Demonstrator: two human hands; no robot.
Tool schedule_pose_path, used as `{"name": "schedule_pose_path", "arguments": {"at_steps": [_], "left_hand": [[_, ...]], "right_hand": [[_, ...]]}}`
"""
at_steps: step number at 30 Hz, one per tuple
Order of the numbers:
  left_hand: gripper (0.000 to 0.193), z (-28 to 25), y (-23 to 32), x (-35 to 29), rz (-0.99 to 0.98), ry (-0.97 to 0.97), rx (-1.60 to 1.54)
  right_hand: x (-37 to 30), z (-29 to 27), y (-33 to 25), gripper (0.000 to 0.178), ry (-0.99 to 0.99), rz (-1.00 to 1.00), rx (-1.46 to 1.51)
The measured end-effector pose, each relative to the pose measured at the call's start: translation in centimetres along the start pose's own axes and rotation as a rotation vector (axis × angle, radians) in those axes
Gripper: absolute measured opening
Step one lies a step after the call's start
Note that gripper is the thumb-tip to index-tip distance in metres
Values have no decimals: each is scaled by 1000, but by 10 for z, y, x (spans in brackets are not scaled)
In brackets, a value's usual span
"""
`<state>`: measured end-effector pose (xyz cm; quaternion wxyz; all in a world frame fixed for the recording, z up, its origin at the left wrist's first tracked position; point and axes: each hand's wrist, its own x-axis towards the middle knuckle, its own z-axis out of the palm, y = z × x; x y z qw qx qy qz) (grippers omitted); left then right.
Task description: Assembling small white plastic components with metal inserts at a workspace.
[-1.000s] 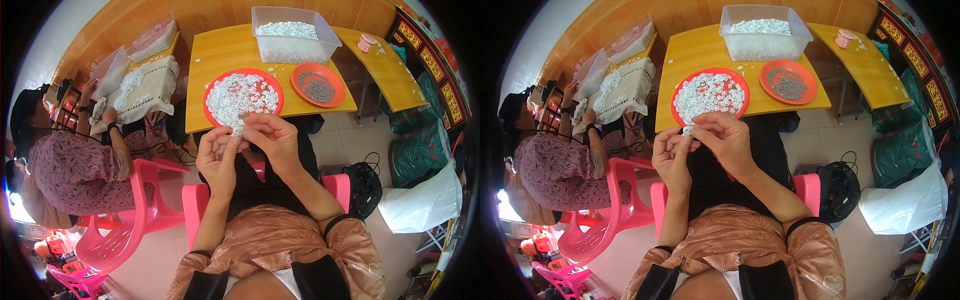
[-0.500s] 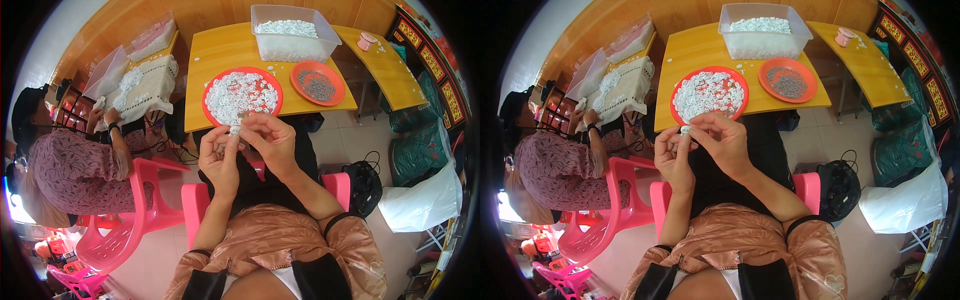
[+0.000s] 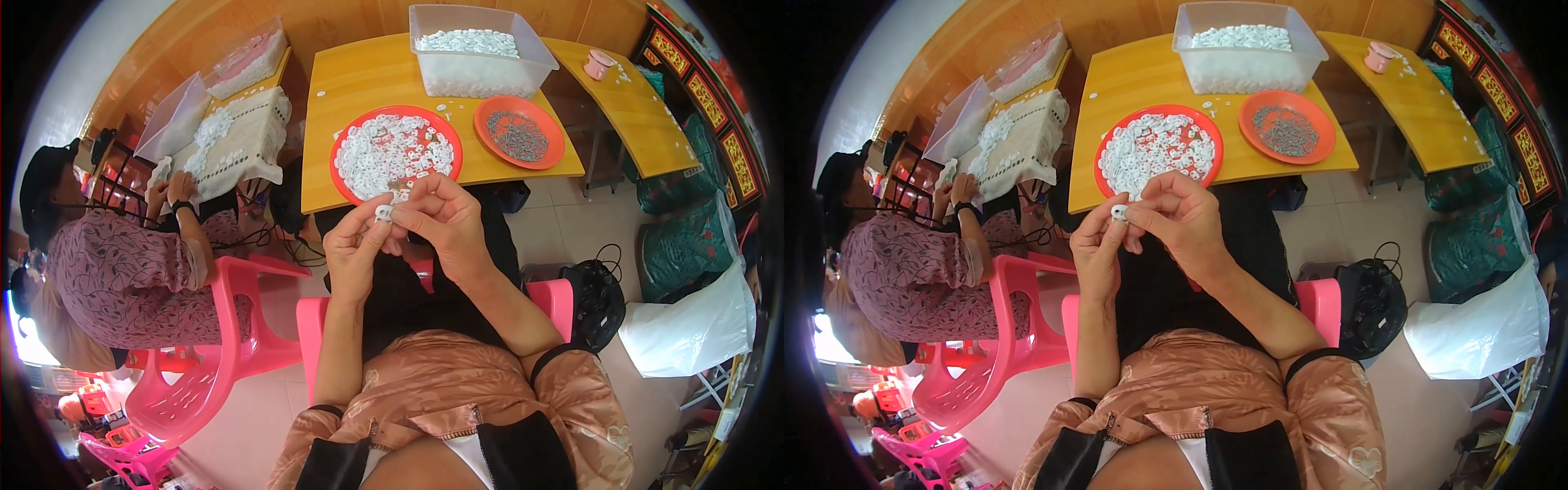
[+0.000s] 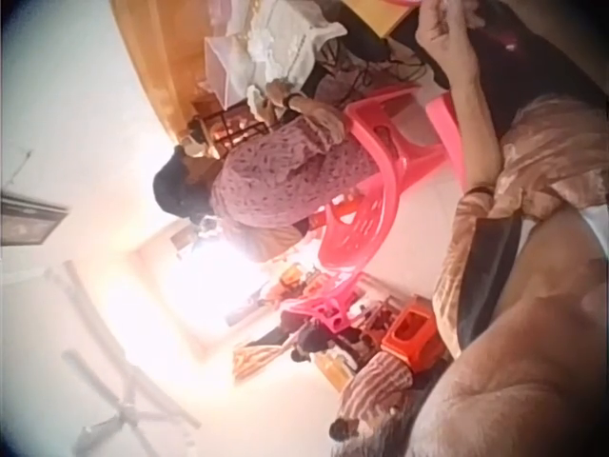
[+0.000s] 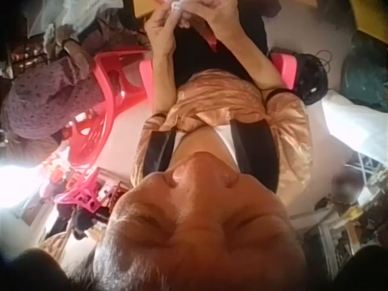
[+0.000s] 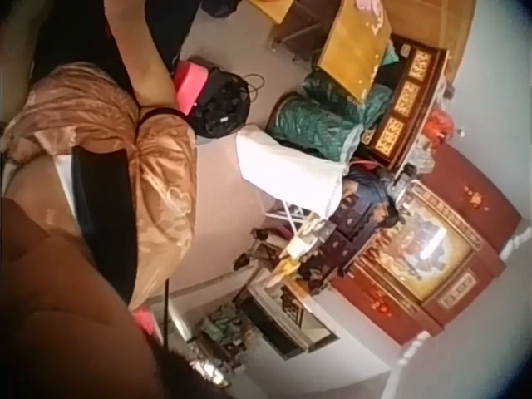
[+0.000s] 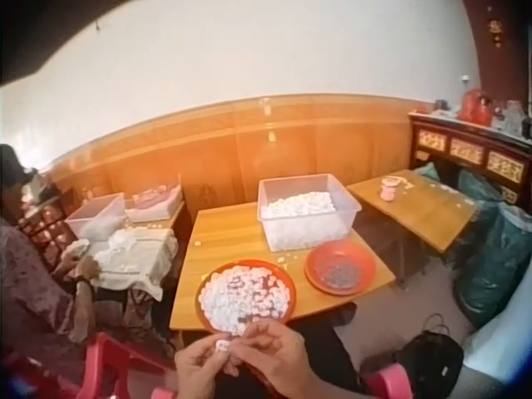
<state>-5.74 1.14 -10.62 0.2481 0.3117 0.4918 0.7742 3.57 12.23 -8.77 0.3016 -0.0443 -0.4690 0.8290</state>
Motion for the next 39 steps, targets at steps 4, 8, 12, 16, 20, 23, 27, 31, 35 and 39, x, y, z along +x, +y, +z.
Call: {"name": "schedule_pose_path", "arguments": {"at_steps": [4,8,12,16,20,23,27,31,35,39], "left_hand": [[28,-7,-6,-2,49,-35,24],[30,-6,-18,-5,165,3,61],[31,-2,-22,-8,185,50,-17],[30,1,-20,-8,190,73,-23],[29,1,-19,-9,165,106,-22],[29,2,-16,-9,158,85,51],[29,-2,-11,-8,172,-10,126],[31,-3,-14,-8,145,-33,81],[32,0,-16,-8,110,24,-83],[33,2,-18,-9,78,38,-164]], "right_hand": [[-1,1,1,17,-64,22,37],[-3,4,2,16,-42,20,101],[-3,3,4,20,-66,26,104],[-1,5,-2,11,-35,114,-22],[-1,-1,-6,17,-191,226,-151],[-2,1,-7,20,-165,197,-171],[0,-7,-5,19,-188,297,-93],[0,-6,-6,18,-240,310,-49],[-5,4,-18,19,-326,-4,-578],[-3,1,-8,19,-322,-304,-856]]}}
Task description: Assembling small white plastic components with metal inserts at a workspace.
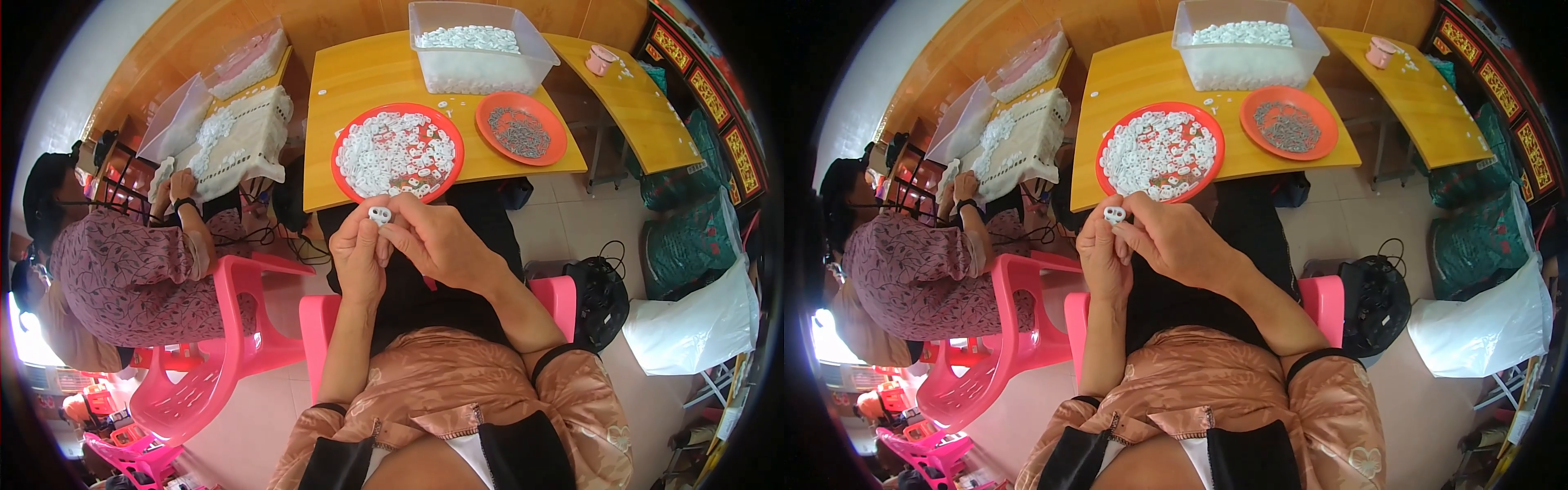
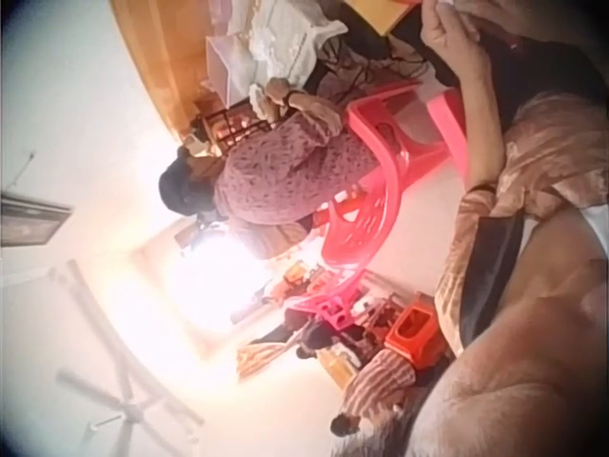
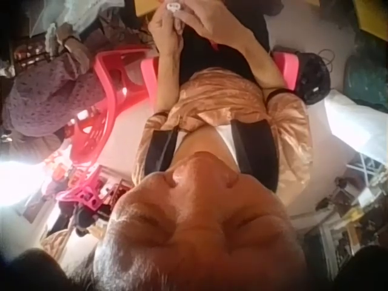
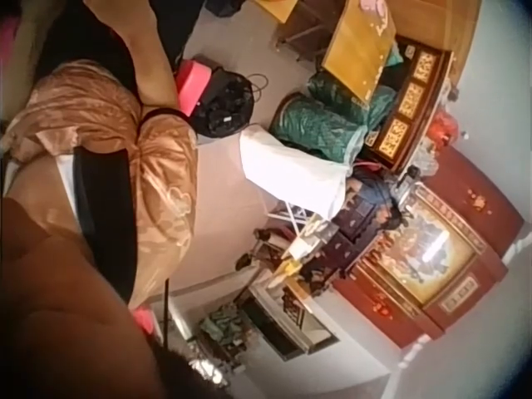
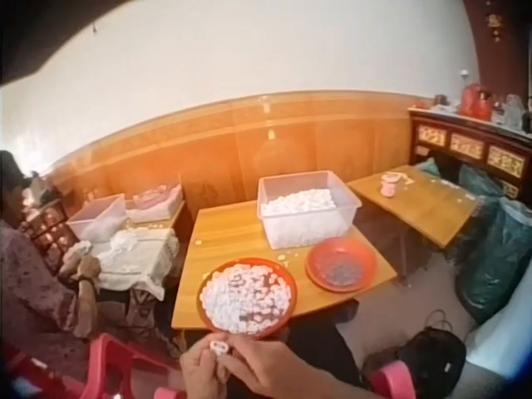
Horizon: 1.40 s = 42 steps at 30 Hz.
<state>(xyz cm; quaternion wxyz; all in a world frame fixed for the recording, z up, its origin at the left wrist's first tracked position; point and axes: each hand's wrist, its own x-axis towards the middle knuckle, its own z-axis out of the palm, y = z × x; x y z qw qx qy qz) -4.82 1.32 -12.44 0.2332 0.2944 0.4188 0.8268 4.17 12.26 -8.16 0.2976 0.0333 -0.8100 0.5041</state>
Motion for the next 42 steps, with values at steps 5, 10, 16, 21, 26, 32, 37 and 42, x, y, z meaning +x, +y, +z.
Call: {"name": "schedule_pose_path", "arguments": {"at_steps": [5,10,16,21,26,32,37,42], "left_hand": [[34,-2,-3,-5,-35,-45,-130],[38,20,-7,-9,-37,224,-96],[34,21,-8,-13,-64,132,-167],[32,28,-8,-13,-41,204,-137],[32,24,-14,-14,-49,189,-179],[35,30,-8,-10,-43,271,-110],[32,26,-4,-8,-41,246,-146],[31,35,-2,-5,-19,307,-84]], "right_hand": [[2,2,3,26,59,-201,-263],[-1,11,12,19,104,-222,-388],[-4,20,20,19,176,-228,-417],[-4,23,20,18,152,-194,-443],[-5,25,22,17,141,-145,-398],[-1,20,17,16,164,-160,-345],[-1,16,16,12,166,-144,-218],[0,15,10,12,158,-89,-167]]}}
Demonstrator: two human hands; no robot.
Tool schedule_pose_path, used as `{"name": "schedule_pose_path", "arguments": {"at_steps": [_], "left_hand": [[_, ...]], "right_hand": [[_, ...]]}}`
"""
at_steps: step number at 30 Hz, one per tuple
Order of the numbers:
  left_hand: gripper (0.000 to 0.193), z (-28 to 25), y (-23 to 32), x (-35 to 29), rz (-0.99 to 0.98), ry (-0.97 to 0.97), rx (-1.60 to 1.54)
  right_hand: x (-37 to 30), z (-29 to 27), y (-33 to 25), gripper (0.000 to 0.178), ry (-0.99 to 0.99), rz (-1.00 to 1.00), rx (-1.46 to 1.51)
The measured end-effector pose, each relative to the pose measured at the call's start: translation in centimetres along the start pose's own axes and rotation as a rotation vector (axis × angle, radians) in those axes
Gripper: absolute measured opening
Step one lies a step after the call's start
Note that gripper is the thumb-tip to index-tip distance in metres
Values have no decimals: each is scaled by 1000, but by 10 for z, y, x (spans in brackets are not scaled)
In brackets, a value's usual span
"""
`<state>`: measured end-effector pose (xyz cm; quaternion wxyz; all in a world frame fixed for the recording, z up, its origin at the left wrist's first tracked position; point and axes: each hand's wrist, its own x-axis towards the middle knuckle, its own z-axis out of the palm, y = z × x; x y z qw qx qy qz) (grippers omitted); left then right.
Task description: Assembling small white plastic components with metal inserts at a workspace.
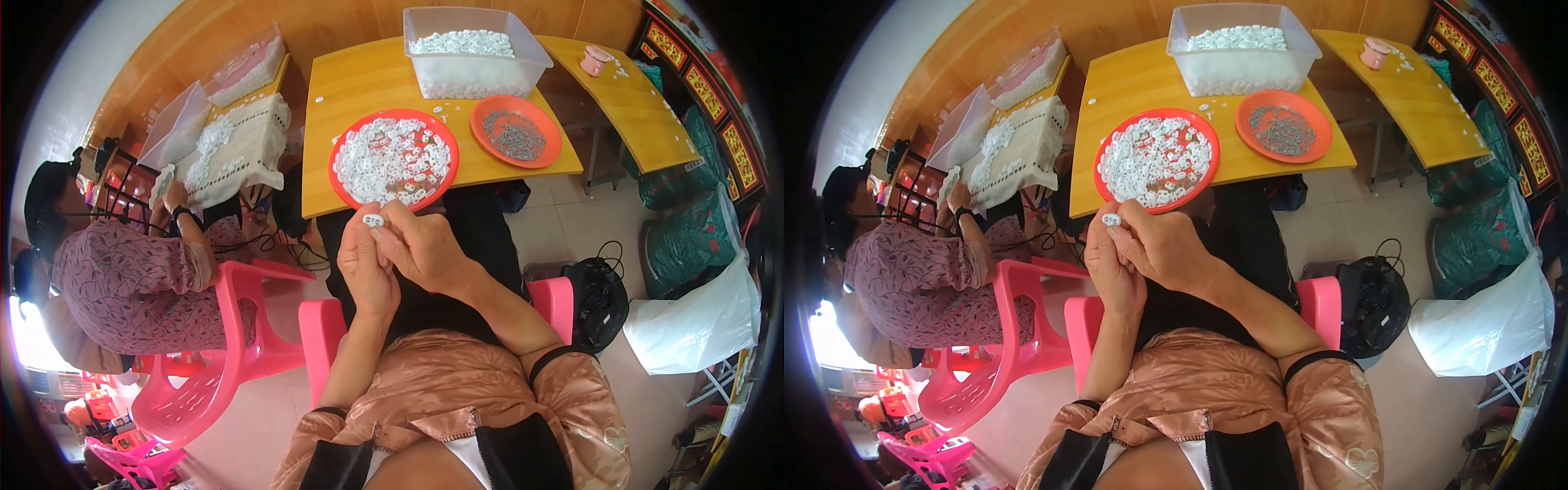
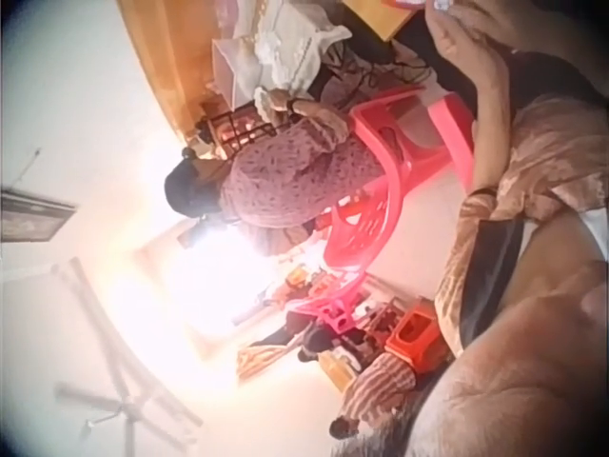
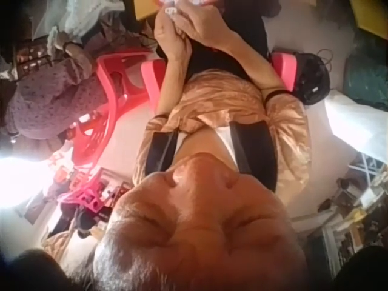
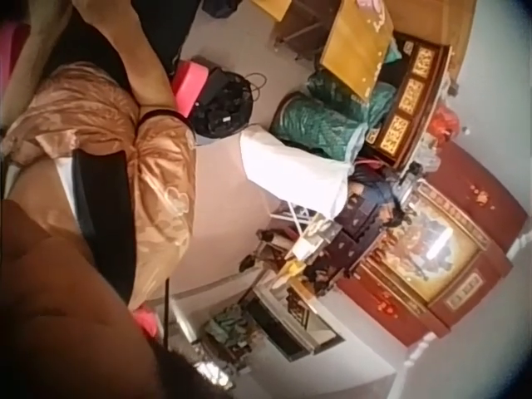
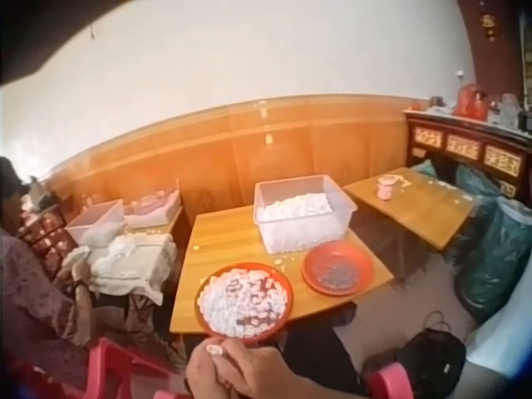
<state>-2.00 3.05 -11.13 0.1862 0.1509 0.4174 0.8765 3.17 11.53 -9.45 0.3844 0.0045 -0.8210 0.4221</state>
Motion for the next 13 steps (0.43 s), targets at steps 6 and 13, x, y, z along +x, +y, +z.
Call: {"name": "schedule_pose_path", "arguments": {"at_steps": [6,13], "left_hand": [[30,0,9,-1,-33,-77,155],[39,-73,6,-8,-62,-630,998]], "right_hand": [[5,-10,1,14,-67,220,244],[44,-53,58,28,-502,460,76]]}}
